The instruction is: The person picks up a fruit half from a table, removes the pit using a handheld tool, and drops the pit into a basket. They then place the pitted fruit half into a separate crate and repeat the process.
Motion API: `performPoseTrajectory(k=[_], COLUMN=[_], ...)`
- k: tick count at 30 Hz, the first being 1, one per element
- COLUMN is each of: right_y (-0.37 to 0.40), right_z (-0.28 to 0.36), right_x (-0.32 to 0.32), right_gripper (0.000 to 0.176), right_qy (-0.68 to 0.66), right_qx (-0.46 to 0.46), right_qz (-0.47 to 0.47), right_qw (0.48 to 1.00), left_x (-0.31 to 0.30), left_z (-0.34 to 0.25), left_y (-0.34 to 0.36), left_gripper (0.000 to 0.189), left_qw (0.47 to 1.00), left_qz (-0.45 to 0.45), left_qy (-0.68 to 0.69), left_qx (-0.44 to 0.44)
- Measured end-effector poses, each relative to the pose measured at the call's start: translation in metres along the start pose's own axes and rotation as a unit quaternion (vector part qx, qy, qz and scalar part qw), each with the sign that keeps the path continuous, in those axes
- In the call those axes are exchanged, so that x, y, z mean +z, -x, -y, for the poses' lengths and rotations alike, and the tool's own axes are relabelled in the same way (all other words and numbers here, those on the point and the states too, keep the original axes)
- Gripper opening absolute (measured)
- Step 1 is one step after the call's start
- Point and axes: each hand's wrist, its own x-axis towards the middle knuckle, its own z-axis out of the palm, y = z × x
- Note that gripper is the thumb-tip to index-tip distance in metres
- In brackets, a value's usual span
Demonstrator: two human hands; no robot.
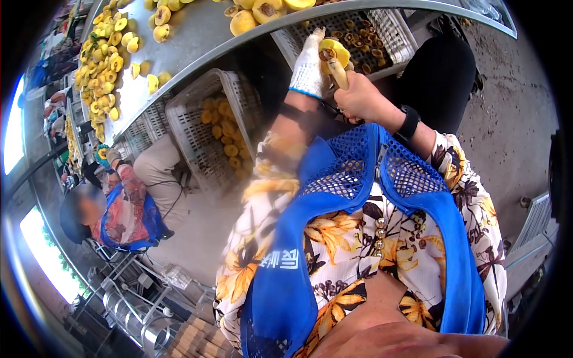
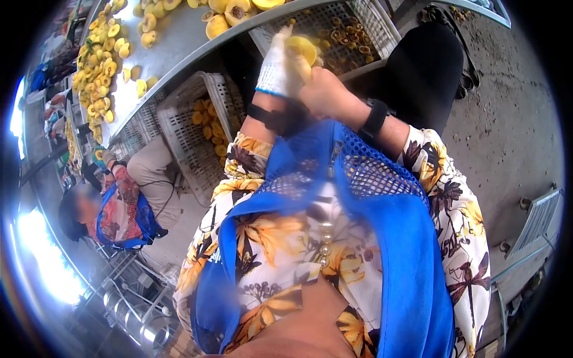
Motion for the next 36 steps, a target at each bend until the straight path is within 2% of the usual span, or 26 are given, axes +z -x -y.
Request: performPoseTrajectory(k=[1,4,6,7,9,10,11,14,18,21,22,23,27,28,33,34,36], right_y=[-0.001,-0.005,-0.003,-0.002,-0.005,-0.006,-0.007,-0.001,0.0,-0.005,-0.006,-0.006,0.0,0.001,-0.003,-0.006,-0.014], right_z=[-0.001,-0.006,-0.005,-0.005,-0.01,-0.011,-0.01,-0.007,-0.009,-0.012,-0.014,-0.012,-0.005,-0.003,-0.01,-0.016,-0.021], right_x=[0.0,-0.002,-0.001,-0.001,-0.005,-0.006,-0.006,-0.003,0.001,0.005,0.008,0.007,0.001,0.001,0.002,0.005,0.009], right_gripper=[0.015,0.012,0.009,0.008,0.008,0.008,0.008,0.008,0.009,0.009,0.01,0.01,0.011,0.012,0.014,0.014,0.014], right_qy=[0.018,0.032,-0.051,-0.094,-0.082,-0.077,-0.088,-0.113,-0.084,-0.036,-0.022,-0.067,-0.201,-0.224,-0.255,-0.234,-0.192], right_qx=[-0.01,-0.008,0.022,0.037,0.05,0.055,0.057,0.06,0.039,0.024,0.021,0.026,0.043,0.044,0.04,0.028,-0.006], right_qz=[-0.005,0.005,0.025,0.034,0.055,0.064,0.069,0.078,0.069,0.046,0.038,0.07,0.17,0.187,0.211,0.185,0.133], right_qw=[1.0,0.999,0.998,0.994,0.994,0.993,0.992,0.989,0.993,0.998,0.999,0.995,0.964,0.955,0.943,0.954,0.972], left_x=[0.001,0.006,0.015,0.002,-0.01,-0.002,0.003,-0.003,-0.001,-0.006,-0.009,-0.009,-0.006,-0.007,-0.006,-0.007,-0.021], left_z=[-0.003,0.002,0.001,0.011,0.019,0.011,0.003,-0.001,-0.007,-0.006,-0.007,-0.009,-0.013,-0.015,-0.017,-0.016,-0.01], left_y=[-0.005,0.003,0.006,-0.006,-0.01,0.001,0.004,0.002,0.006,0.007,0.005,0.005,0.013,0.012,0.016,0.016,0.004], left_gripper=[0.038,0.036,0.038,0.038,0.039,0.039,0.04,0.039,0.035,0.034,0.034,0.034,0.032,0.033,0.036,0.036,0.037], left_qw=[0.998,0.989,0.959,0.925,0.939,0.978,0.996,0.998,0.996,1.0,0.999,0.995,0.998,0.998,0.998,0.998,0.988], left_qz=[-0.019,-0.062,-0.112,-0.079,-0.056,-0.064,-0.068,0.017,-0.021,0.012,-0.005,-0.024,-0.002,0.007,0.018,0.01,0.006], left_qy=[0.033,-0.074,-0.183,-0.242,-0.223,-0.145,-0.064,-0.02,0.02,-0.007,0.023,0.054,0.054,0.057,0.061,0.059,0.141], left_qx=[-0.045,0.111,0.185,0.282,0.255,0.132,0.008,-0.049,-0.087,-0.001,-0.039,-0.075,-0.018,-0.028,-0.022,-0.02,-0.058])
